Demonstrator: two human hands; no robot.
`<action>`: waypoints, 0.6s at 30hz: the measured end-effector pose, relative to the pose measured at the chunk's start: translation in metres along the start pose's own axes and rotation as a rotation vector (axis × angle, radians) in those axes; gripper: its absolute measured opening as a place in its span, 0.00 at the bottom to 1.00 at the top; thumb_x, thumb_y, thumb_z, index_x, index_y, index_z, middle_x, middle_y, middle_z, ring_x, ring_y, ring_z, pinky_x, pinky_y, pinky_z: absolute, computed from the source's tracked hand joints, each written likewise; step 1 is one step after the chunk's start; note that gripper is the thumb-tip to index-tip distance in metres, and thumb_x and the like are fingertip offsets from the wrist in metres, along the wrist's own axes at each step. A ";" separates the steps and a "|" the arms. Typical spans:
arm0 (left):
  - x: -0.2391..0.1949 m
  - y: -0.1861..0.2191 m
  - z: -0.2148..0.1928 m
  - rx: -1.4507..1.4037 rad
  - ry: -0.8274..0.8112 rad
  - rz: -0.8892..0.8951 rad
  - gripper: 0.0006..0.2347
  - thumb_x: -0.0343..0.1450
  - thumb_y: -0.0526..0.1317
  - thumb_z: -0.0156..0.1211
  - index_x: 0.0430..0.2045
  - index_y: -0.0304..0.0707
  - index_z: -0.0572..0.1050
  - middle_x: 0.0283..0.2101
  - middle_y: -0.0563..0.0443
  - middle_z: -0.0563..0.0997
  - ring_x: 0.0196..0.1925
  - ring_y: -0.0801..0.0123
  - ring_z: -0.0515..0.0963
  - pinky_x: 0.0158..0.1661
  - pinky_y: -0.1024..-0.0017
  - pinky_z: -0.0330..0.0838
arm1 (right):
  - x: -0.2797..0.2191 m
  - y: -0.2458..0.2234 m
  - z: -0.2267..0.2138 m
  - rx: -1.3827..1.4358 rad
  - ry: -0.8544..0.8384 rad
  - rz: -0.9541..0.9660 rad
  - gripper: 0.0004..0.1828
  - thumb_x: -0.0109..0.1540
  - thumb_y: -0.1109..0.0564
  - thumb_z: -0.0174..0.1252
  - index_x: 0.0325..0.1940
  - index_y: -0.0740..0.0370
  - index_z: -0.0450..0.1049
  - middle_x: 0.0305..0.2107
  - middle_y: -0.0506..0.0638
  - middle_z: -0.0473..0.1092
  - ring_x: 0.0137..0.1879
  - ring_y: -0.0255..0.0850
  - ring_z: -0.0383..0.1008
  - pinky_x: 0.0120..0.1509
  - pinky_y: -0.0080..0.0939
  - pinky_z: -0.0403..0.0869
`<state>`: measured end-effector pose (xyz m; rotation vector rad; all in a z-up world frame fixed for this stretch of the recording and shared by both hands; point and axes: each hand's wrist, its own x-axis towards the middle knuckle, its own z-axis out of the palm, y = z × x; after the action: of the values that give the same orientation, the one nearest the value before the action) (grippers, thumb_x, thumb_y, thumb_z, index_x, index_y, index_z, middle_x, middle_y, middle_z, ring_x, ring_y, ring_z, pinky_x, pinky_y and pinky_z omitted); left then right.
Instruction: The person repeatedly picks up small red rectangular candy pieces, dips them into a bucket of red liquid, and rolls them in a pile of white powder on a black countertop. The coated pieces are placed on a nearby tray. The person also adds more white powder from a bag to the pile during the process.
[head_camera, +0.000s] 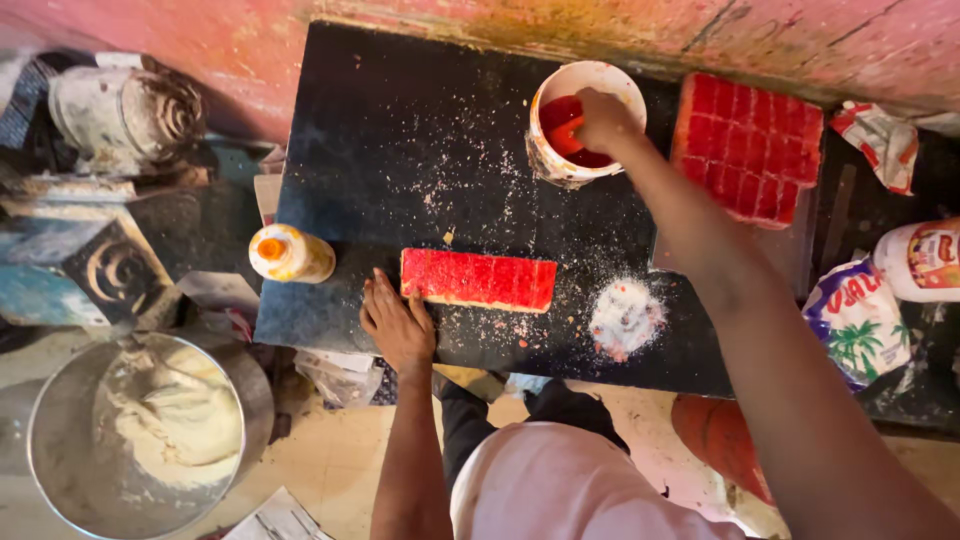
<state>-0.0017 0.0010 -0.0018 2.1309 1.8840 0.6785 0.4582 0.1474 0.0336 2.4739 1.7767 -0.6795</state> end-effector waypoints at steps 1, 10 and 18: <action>0.002 0.000 0.000 -0.011 0.009 0.005 0.29 0.80 0.50 0.43 0.72 0.26 0.56 0.71 0.38 0.66 0.76 0.50 0.60 0.70 0.51 0.50 | -0.004 -0.007 -0.001 -0.070 0.045 0.010 0.32 0.61 0.53 0.65 0.69 0.61 0.67 0.59 0.64 0.74 0.66 0.60 0.74 0.67 0.55 0.73; 0.001 0.000 -0.002 -0.014 0.003 0.014 0.28 0.80 0.50 0.42 0.72 0.24 0.56 0.72 0.38 0.65 0.76 0.50 0.60 0.70 0.51 0.51 | -0.002 -0.040 0.012 -0.010 0.095 0.147 0.50 0.57 0.41 0.69 0.70 0.65 0.48 0.59 0.75 0.62 0.62 0.70 0.63 0.61 0.68 0.65; 0.001 0.002 -0.003 -0.014 0.003 0.010 0.28 0.81 0.51 0.41 0.72 0.25 0.56 0.74 0.36 0.63 0.76 0.49 0.60 0.70 0.50 0.51 | -0.058 0.020 -0.033 1.700 -0.180 0.141 0.27 0.59 0.55 0.64 0.61 0.48 0.66 0.52 0.53 0.72 0.53 0.52 0.78 0.61 0.57 0.76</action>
<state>-0.0014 0.0010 0.0019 2.1337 1.8662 0.6950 0.4726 0.0968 0.0790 2.7310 0.7970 -3.1651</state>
